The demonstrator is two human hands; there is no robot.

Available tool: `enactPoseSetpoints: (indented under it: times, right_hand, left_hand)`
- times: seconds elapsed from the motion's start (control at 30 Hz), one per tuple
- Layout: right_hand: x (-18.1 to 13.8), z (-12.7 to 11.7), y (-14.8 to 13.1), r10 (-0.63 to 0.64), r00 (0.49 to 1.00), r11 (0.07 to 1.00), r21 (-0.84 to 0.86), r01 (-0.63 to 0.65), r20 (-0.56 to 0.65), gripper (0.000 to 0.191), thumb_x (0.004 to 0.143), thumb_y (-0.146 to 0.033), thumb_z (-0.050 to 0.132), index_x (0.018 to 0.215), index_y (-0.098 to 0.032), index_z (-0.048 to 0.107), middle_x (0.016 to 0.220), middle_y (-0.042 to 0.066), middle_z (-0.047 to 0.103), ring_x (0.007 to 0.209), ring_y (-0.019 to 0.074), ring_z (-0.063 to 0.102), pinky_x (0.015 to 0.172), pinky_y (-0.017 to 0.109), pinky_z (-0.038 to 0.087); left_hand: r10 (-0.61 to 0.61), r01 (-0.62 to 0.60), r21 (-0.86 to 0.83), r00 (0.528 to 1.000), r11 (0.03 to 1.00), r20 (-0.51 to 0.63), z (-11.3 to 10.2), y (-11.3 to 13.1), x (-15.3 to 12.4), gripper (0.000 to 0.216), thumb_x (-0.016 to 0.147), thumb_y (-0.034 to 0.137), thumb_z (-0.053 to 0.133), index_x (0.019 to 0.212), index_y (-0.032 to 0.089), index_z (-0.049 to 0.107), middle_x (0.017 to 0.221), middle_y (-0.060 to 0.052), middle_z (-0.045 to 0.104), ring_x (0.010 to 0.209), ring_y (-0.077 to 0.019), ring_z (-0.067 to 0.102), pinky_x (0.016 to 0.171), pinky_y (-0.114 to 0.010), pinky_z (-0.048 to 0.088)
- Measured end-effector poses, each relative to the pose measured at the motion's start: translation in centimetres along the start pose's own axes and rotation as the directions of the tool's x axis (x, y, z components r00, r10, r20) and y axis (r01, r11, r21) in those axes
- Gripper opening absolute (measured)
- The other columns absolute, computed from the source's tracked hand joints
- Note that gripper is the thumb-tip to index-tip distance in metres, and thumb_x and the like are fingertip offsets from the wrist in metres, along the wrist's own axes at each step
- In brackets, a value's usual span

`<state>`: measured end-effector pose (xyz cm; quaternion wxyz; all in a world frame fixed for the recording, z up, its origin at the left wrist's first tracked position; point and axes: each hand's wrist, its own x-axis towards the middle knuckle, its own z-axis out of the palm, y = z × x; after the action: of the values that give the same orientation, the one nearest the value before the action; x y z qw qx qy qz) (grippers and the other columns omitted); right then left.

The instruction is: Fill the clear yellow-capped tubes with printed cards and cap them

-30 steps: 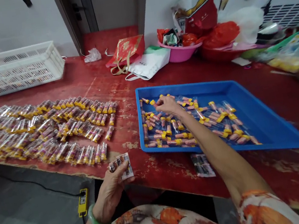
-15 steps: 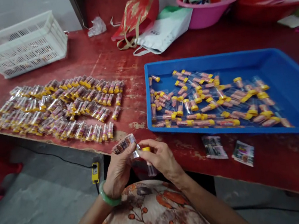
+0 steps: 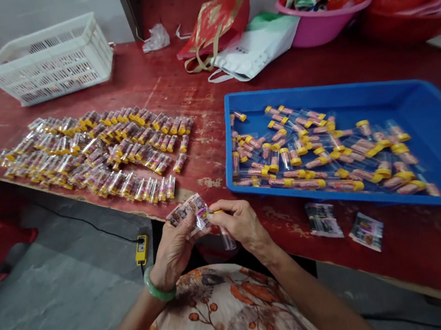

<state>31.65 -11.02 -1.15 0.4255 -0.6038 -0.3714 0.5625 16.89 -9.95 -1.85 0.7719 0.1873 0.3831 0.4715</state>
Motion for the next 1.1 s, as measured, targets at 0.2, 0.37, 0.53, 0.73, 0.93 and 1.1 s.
enactPoseSetpoints:
  times: [0.2,0.37,0.53,0.73,0.93,1.1]
  right_hand:
    - [0.4,-0.1,0.4,-0.031,0.999,0.996,0.088,0.032,-0.018,0.019,0.061,-0.034,0.071,0.066,-0.016,0.072,0.042,-0.004,0.05,0.038,0.0059,0.036,0.04,0.021,0.026]
    - [0.3,0.2,0.6,-0.027,0.999,0.994,0.103,0.031,-0.04,0.018,0.062,-0.034,0.072,0.066,-0.016,0.072,0.04,-0.004,0.049,0.038,0.0059,0.036,0.042,0.021,0.028]
    - [0.3,0.1,1.1,-0.036,0.98,0.99,0.128,0.062,-0.196,0.018,0.059,-0.033,0.073,0.066,-0.016,0.072,0.041,-0.004,0.048,0.039,0.0065,0.036,0.041,0.021,0.026]
    - [0.0,-0.8,0.9,-0.002,0.981,0.964,0.262,0.054,-0.193,0.02,0.053,-0.031,0.077,0.064,-0.016,0.072,0.041,-0.003,0.05,0.039,0.0066,0.037,0.041,0.021,0.025]
    - [0.0,-1.0,0.9,0.055,0.985,0.95,0.313,-0.001,-0.165,0.022,0.051,-0.031,0.079,0.065,-0.016,0.071,0.046,-0.003,0.052,0.04,0.0064,0.037,0.039,0.02,0.027]
    - [0.1,-0.7,0.9,0.024,0.994,0.953,0.302,0.01,-0.108,0.019,0.055,-0.03,0.077,0.064,-0.016,0.071,0.043,-0.003,0.05,0.039,0.0056,0.037,0.04,0.019,0.026]
  left_hand:
    - [-0.008,0.01,-0.039,0.999,0.999,0.046,0.4,0.3,-0.2,0.03,0.076,0.032,0.074,0.1,0.015,0.07,0.097,-0.006,0.072,0.08,-0.0151,0.067,0.069,-0.024,0.057]
    - [-0.084,0.085,-0.111,0.996,0.99,0.018,0.6,-0.3,0.4,0.035,0.071,0.029,0.079,0.102,0.017,0.069,0.092,-0.005,0.072,0.073,-0.0137,0.066,0.065,-0.023,0.055]
    - [-0.028,0.022,-0.114,0.998,0.993,-0.049,0.6,-1.0,0.6,0.035,0.069,0.032,0.08,0.099,0.015,0.069,0.093,-0.005,0.072,0.078,-0.0144,0.066,0.073,-0.024,0.053]
    - [0.013,-0.02,-0.146,0.999,0.989,-0.049,0.1,-0.5,1.0,0.036,0.069,0.031,0.08,0.1,0.018,0.067,0.099,-0.004,0.069,0.084,-0.0143,0.064,0.074,-0.025,0.052]
    - [-0.048,0.047,-0.195,0.999,0.98,-0.002,-0.3,-0.2,1.6,0.038,0.061,0.032,0.086,0.083,0.011,0.063,0.059,0.006,0.047,0.048,-0.0019,0.04,0.046,-0.013,0.035]
    - [-0.047,0.044,-0.136,0.999,0.99,-0.016,0.5,-0.5,1.6,0.043,0.05,0.031,0.09,0.072,0.013,0.057,0.059,0.007,0.047,0.046,-0.0001,0.033,0.041,-0.013,0.025]
